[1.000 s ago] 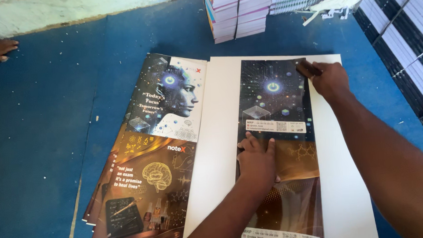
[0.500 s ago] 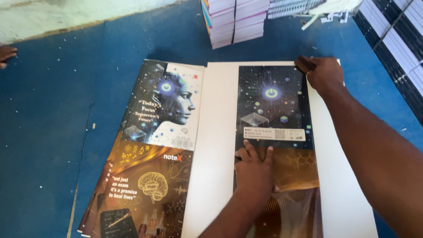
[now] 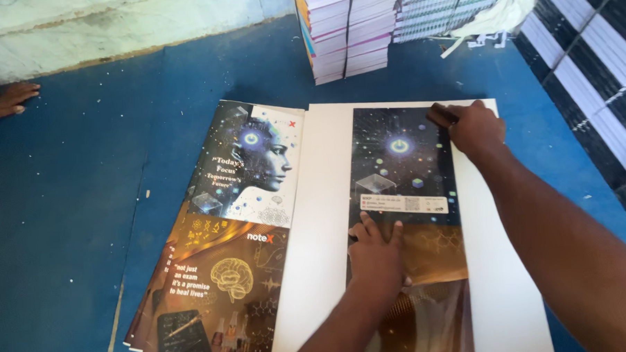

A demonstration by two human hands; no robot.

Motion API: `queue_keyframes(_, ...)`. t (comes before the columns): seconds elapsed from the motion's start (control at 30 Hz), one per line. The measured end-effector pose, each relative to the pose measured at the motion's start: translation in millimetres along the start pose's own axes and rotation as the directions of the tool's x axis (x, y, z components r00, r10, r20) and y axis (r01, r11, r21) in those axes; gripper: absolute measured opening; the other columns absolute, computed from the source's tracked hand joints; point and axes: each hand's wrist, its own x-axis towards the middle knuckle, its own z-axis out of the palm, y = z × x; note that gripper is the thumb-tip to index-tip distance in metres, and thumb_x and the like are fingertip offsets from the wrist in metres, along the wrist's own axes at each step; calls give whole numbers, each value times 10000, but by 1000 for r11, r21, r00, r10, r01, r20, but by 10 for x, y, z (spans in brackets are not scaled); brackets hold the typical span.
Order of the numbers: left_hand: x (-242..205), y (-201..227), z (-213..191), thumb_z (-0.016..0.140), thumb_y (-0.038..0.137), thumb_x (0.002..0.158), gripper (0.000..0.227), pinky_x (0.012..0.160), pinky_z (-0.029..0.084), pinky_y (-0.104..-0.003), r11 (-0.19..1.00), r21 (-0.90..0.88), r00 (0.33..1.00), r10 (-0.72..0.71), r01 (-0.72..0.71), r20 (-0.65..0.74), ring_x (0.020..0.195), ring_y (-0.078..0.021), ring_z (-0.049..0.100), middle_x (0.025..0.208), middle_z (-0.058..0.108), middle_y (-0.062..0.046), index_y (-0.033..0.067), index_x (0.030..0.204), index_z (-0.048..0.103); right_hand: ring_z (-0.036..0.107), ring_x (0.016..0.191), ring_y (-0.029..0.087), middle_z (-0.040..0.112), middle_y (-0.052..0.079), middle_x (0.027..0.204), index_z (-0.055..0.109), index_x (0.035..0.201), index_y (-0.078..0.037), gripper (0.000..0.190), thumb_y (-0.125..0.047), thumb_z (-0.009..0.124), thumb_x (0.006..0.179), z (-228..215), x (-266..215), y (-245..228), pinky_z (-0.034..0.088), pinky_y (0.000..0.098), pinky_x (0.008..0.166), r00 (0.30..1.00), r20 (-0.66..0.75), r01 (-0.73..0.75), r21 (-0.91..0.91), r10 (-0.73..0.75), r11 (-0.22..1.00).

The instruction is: The person sits on the floor and repeatedly glues a printed cover sheet onto the spine of a book block. They align the cover, smooth it down, and use a wooden stick to press the edges firmly. The process is repeated for multiple books in a stack.

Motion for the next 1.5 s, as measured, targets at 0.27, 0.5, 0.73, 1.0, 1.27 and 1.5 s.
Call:
queue_keyframes(0.27, 63, -14, 56, 890, 564, 716, 1179, 969, 505, -580, 1000, -4, 1000, -16, 16, -4, 1425, -563, 269, 1649, 57, -379, 315, 1645, 209, 676, 1083, 361, 661, 154, 1152, 707, 1340, -367, 432, -216, 710, 935, -115, -548, -50, 534, 502, 930, 997, 26, 68, 11, -69, 998)
queue_keyframes(0.5, 78, 22, 84, 903, 554, 700, 1166, 968, 506, -584, 999, -4, 998, -47, 47, -48, 1427, -563, 275, 1653, 78, -363, 341, 1635, 240, 677, 1048, 354, 657, 156, 1127, 719, 1307, -355, 416, -185, 685, 929, -66, -950, -36, 540, 496, 918, 993, 44, 104, 37, -106, 994)
queue_keyframes(0.73, 28, 47, 71, 944, 500, 655, 1166, 970, 513, -581, 996, -65, 993, -67, 61, -93, 1425, -559, 289, 1652, 116, -344, 343, 1613, 298, 660, 1063, 360, 658, 142, 1123, 727, 1294, -304, 415, -169, 655, 909, -98, -1378, -12, 536, 484, 930, 988, 13, 151, 107, -153, 983)
queue_keyframes(1.0, 24, 26, 28, 982, 474, 609, 1150, 1054, 452, -582, 987, -139, 989, -97, 81, -112, 1470, -536, 224, 1640, 143, -303, 357, 1568, 358, 651, 1041, 356, 647, 127, 1093, 725, 1286, -278, 403, -160, 641, 910, -167, -1872, -42, 535, 488, 898, 989, 10, 147, 116, -149, 982)
queue_keyframes(1.27, 19, 11, 48, 935, 456, 667, 989, 1137, 379, -566, 988, -124, 980, -109, 89, -166, 1450, -525, 266, 1633, 235, -266, 385, 1527, 452, 633, 992, 358, 637, 120, 1023, 767, 1224, -281, 383, -124, 634, 901, -100, -2229, 51, 530, 485, 875, 966, -91, 249, 100, -240, 963)
queue_keyframes(1.5, -13, 21, 27, 986, 442, 585, 1070, 1118, 417, -505, 978, -173, 978, -143, 116, -152, 1464, -487, 265, 1654, 226, -218, 402, 1516, 458, 630, 989, 342, 624, 115, 1033, 726, 1275, -294, 409, -152, 643, 900, -163, -2451, 101, 526, 476, 863, 976, 3, 217, 86, -218, 972)
